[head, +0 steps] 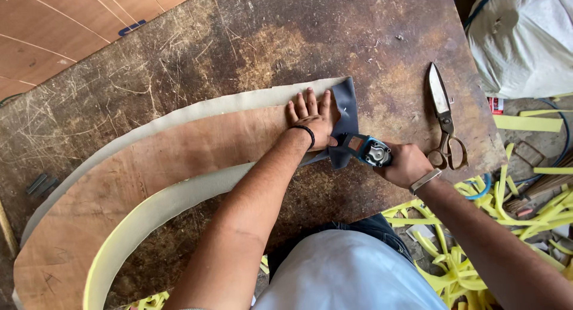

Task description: The person staples a dark fabric strip along the edge of a curved wooden board using a pneumatic staple gun. They trim excess fabric with shears and continue stapling around the perimeter, adjusting the fabric as needed.

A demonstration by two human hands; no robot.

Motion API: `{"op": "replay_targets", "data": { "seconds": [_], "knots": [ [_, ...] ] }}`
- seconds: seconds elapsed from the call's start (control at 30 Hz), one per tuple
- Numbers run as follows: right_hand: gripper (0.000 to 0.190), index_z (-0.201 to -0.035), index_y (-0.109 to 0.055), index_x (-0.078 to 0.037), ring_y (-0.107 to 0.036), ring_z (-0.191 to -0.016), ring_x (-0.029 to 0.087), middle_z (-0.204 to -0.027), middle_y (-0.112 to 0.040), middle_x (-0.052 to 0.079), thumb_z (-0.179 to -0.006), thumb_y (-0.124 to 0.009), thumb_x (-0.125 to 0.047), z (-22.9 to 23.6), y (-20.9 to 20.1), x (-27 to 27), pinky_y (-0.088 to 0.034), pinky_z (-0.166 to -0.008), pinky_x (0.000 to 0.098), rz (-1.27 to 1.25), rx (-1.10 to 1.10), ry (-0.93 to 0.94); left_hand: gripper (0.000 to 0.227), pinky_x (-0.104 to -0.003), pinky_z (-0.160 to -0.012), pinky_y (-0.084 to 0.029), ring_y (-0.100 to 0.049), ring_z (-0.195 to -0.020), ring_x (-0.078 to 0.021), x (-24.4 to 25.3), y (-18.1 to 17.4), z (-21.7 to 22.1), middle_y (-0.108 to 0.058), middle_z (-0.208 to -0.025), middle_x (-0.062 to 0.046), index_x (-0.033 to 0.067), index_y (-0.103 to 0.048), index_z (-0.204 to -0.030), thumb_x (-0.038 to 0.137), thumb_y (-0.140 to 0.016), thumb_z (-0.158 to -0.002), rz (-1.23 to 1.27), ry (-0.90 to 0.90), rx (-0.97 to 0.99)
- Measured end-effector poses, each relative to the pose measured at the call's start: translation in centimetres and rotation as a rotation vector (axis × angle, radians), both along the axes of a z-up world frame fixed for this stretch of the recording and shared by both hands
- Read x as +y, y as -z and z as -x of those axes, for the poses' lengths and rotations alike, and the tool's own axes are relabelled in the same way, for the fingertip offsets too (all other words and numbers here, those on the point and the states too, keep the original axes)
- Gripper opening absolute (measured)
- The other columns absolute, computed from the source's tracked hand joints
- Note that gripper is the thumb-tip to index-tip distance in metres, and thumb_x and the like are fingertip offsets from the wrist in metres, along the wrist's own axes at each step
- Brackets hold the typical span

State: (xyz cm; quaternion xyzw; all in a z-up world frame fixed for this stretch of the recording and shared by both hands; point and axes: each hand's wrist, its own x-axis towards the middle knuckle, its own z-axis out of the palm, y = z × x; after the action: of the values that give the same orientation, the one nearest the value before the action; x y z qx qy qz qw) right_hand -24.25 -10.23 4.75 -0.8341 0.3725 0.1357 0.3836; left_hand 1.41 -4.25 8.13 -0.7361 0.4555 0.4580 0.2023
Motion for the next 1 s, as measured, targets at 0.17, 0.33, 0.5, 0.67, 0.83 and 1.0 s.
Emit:
{"op": "replay_targets", "data": {
  "seconds": [0.17,0.33,0.5,0.67,0.83,1.0],
  "knots": [
    [0.041,-0.108,-0.074,-0.008,-0.075,-0.077,0.037,-0.084,-0.076,0.02,-0.074,-0.082,-0.031,-0.3,0.1,-0.1,-0.061,-0.073,0.0449,0.075,0.045,-0.05,0.127,-0.064,-0.121,0.014,0.026,-0.153,-0.0465,0.4,0.1,0.6,0.032,-0.165,-0.024,0.0206,0.028,-0.159,0.049,-0.074,-0.09,0.003,-0.015,0.032],
    [0.042,-0.09,-0.076,0.0,-0.075,-0.077,0.036,-0.08,-0.074,0.023,-0.076,-0.085,-0.038,-1.3,0.9,-1.6,-0.061,-0.075,0.044,0.061,0.043,0.118,0.126,-0.066,-0.121,0.013,0.025,-0.154,-0.0477,0.1,0.6,-0.4,0.03,-0.166,-0.025,0.0208,0.026,-0.16,0.049,-0.075,-0.089,0.019,-0.003,0.02],
    [0.042,-0.09,-0.076,0.001,-0.076,-0.072,0.035,-0.077,-0.074,0.023,-0.074,-0.084,-0.037,-1.0,0.9,-2.5,-0.06,-0.071,0.0452,0.005,0.032,0.192,0.127,-0.065,-0.12,0.014,0.025,-0.153,-0.0472,0.2,0.7,0.0,0.031,-0.166,-0.025,0.021,0.026,-0.16,0.048,-0.076,-0.088,0.034,-0.007,0.02],
    [0.048,-0.087,-0.077,0.006,-0.076,-0.072,0.035,-0.076,-0.074,0.026,-0.078,-0.083,-0.04,-1.9,1.8,-3.0,-0.061,-0.074,0.0442,-0.025,0.199,0.161,0.124,-0.064,-0.121,0.015,0.027,-0.154,-0.0456,0.3,0.1,-0.2,0.031,-0.167,-0.022,0.0229,0.026,-0.16,0.047,-0.074,-0.09,0.003,-0.026,0.028],
    [0.046,-0.091,-0.076,0.003,-0.078,-0.072,0.032,-0.08,-0.076,0.02,-0.077,-0.083,-0.04,-1.9,1.7,-3.7,-0.064,-0.073,0.0423,-0.015,0.128,0.151,0.122,-0.063,-0.121,0.016,0.026,-0.154,-0.0448,-0.3,0.3,-0.5,0.03,-0.167,-0.021,0.0239,0.025,-0.16,0.047,-0.073,-0.091,-0.002,-0.021,0.035],
    [0.054,-0.124,-0.067,-0.005,-0.073,-0.091,0.039,-0.103,-0.073,0.025,-0.085,-0.081,-0.038,-2.9,1.0,-3.2,-0.059,-0.08,0.0476,0.236,0.02,0.336,0.126,-0.063,-0.123,0.013,0.019,-0.155,-0.0455,1.4,1.1,-0.6,0.019,-0.169,-0.023,0.0189,0.017,-0.163,0.05,-0.077,-0.086,0.136,-0.066,0.066]
  ]
}}
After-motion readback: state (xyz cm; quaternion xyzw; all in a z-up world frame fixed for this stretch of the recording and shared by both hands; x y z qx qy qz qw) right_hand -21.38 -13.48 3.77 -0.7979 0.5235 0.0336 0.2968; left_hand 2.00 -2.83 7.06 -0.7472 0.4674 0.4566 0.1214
